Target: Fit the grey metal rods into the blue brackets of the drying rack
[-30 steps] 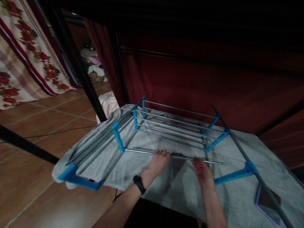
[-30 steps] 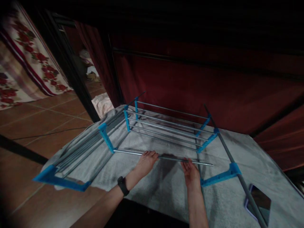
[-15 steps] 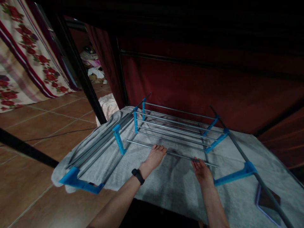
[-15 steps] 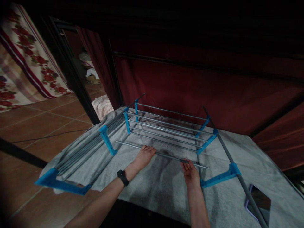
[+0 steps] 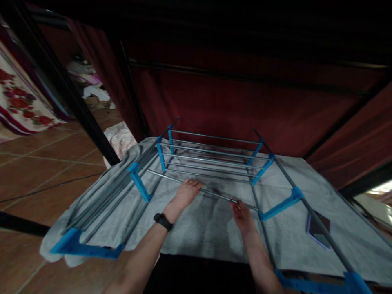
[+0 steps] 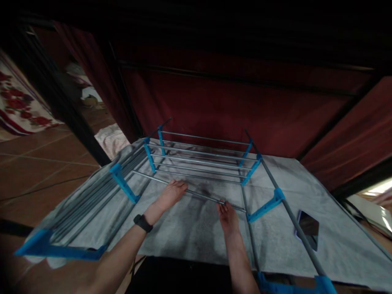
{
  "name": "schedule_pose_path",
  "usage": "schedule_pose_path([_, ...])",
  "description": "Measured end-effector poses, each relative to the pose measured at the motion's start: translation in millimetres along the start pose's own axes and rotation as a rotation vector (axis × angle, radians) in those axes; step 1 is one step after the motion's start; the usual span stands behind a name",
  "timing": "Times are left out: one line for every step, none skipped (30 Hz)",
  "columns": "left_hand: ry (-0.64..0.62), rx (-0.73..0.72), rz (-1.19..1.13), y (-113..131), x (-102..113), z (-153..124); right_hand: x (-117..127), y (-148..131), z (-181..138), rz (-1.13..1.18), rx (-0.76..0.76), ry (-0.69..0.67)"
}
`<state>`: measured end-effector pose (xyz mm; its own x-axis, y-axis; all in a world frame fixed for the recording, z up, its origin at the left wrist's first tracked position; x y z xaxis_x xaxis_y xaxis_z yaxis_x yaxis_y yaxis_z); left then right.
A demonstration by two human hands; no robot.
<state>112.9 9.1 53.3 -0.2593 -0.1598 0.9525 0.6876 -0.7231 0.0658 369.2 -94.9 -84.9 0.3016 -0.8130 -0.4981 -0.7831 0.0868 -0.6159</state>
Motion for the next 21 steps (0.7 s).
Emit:
schedule_pose_path([0.001, -0.017, 0.000, -1.2, 1.8, 1.0, 1.1, 2.2, -2.3, 0.012, -0.003, 0.000])
schedule_pose_path([0.001, -0.033, 0.001, -2.4, 3.5, 1.5, 2.3, 4.2, -4.8, 0.025, -0.011, 0.005])
schedule_pose_path([0.001, -0.044, 0.002, -3.8, 5.1, 1.3, 3.5, 5.9, -7.8, 0.039, -0.019, 0.008])
schedule_pose_path([0.000, -0.051, 0.002, -5.3, 6.4, 0.4, 4.6, 7.5, -11.1, 0.053, -0.028, 0.003])
schedule_pose_path([-0.002, -0.054, 0.001, -6.7, 7.4, -1.1, 5.7, 8.8, -14.7, 0.065, -0.035, -0.007])
schedule_pose_path([-0.006, -0.057, -0.002, -7.8, 7.9, -3.2, 7.3, 9.8, -18.5, 0.072, -0.038, -0.017])
schedule_pose_path([-0.012, -0.060, -0.009, -8.6, 8.0, -5.7, 9.4, 10.7, -22.3, 0.075, -0.038, -0.023])
schedule_pose_path([-0.017, -0.062, -0.024, -8.8, 7.6, -8.3, 12.0, 11.3, -26.1, 0.075, -0.037, -0.027])
schedule_pose_path([-0.020, -0.064, -0.046, -8.6, 6.8, -11.0, 15.1, 11.9, -29.7, 0.074, -0.036, -0.027])
schedule_pose_path([-0.024, -0.066, -0.070, -8.0, 5.5, -13.5, 18.6, 12.5, -33.1, 0.077, -0.038, -0.022])
schedule_pose_path([-0.024, -0.064, -0.092, -7.1, 4.0, -15.8, 22.0, 13.0, -36.4, 0.083, -0.043, -0.020])
schedule_pose_path([-0.021, -0.059, -0.108, -6.0, 2.4, -17.7, 25.2, 13.5, -39.5, 0.091, -0.049, -0.022])
schedule_pose_path([-0.013, -0.050, -0.114, -4.9, 0.7, -19.2, 28.1, 13.6, -42.4, 0.095, -0.054, -0.026])
schedule_pose_path([-0.003, -0.042, -0.113, -3.7, -1.1, -20.6, 31.0, 13.5, -45.2, 0.093, -0.056, -0.025])
schedule_pose_path([0.006, -0.037, -0.109, -2.2, -2.9, -21.8, 33.9, 12.8, -47.7, 0.087, -0.052, -0.018])
schedule_pose_path([0.012, -0.038, -0.107, -0.4, -4.9, -23.0, 36.7, 11.3, -49.9, 0.081, -0.041, -0.009])
schedule_pose_path([0.016, -0.046, -0.110, 1.7, -7.0, -24.2, 39.6, 9.2, -52.0, 0.076, -0.025, -0.001])
schedule_pose_path([0.014, -0.059, -0.116, 4.2, -9.3, -25.7, 42.6, 6.5, -53.9, 0.074, -0.006, 0.006])
schedule_pose_path([0.008, -0.073, -0.124, 6.9, -11.7, -27.3, 45.8, 3.4, -55.7, 0.075, 0.011, 0.008])
schedule_pose_path([0.000, -0.086, -0.132, 9.7, -14.2, -29.1, 49.4, 0.2, -57.2, 0.077, 0.025, 0.011])
schedule_pose_path([-0.006, -0.093, -0.140, 12.5, -16.7, -31.0, 53.1, -2.9, -58.6, 0.076, 0.033, 0.011])
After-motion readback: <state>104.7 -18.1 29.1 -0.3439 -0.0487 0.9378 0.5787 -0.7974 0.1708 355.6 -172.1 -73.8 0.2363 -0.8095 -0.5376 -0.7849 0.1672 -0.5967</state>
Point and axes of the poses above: each hand's wrist, its own z-axis towards the middle knuckle, its own x-axis out of the back of the hand, y = z × x, the point moved 4 cm from there along z, towards the middle knuckle, and after that the axes turned 10 degrees about y, right-handed, at the moved point
